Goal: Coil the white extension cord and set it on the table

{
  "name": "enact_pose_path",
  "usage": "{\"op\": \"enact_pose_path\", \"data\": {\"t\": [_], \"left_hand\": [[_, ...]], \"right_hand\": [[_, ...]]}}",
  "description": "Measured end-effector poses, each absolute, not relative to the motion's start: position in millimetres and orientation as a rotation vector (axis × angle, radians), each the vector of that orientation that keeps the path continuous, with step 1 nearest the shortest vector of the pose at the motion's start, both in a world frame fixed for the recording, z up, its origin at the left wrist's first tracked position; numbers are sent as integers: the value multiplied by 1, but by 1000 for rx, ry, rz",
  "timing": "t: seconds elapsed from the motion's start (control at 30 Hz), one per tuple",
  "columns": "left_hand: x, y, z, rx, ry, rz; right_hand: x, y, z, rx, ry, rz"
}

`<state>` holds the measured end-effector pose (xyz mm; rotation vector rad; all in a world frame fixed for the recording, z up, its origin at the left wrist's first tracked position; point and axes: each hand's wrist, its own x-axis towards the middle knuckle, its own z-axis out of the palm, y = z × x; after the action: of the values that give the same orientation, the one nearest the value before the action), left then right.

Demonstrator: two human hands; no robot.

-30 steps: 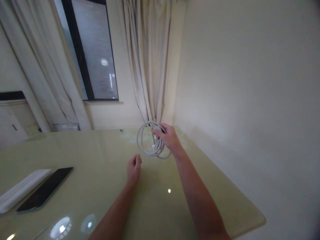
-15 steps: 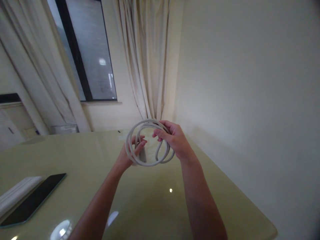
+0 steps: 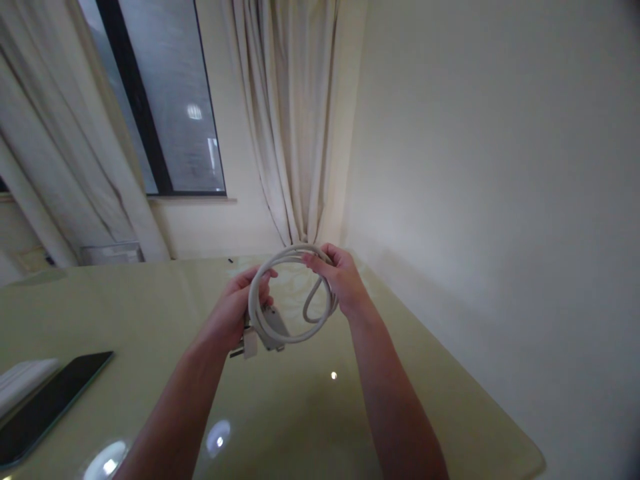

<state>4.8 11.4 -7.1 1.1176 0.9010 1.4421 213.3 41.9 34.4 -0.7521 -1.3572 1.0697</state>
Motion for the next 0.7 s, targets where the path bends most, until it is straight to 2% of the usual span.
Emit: {"op": "enact_pose_path", "data": {"t": [0.1, 0.27, 0.37, 0.53, 0.7], "left_hand": [[-3, 15, -2, 993, 951, 1499], [-27, 19, 11, 660, 861, 1691], [-40, 20, 16, 559, 863, 1782], [-46, 20, 16, 645, 972, 1858], [-44, 17, 15, 808, 1309, 1870]], "right_hand": [[209, 47, 35, -705, -1195, 1043], [233, 67, 35, -549, -549, 839], [255, 80, 29, -516, -347, 732], [269, 78, 25, -669, -419, 385], [262, 53, 34, -727, -734, -22]]}}
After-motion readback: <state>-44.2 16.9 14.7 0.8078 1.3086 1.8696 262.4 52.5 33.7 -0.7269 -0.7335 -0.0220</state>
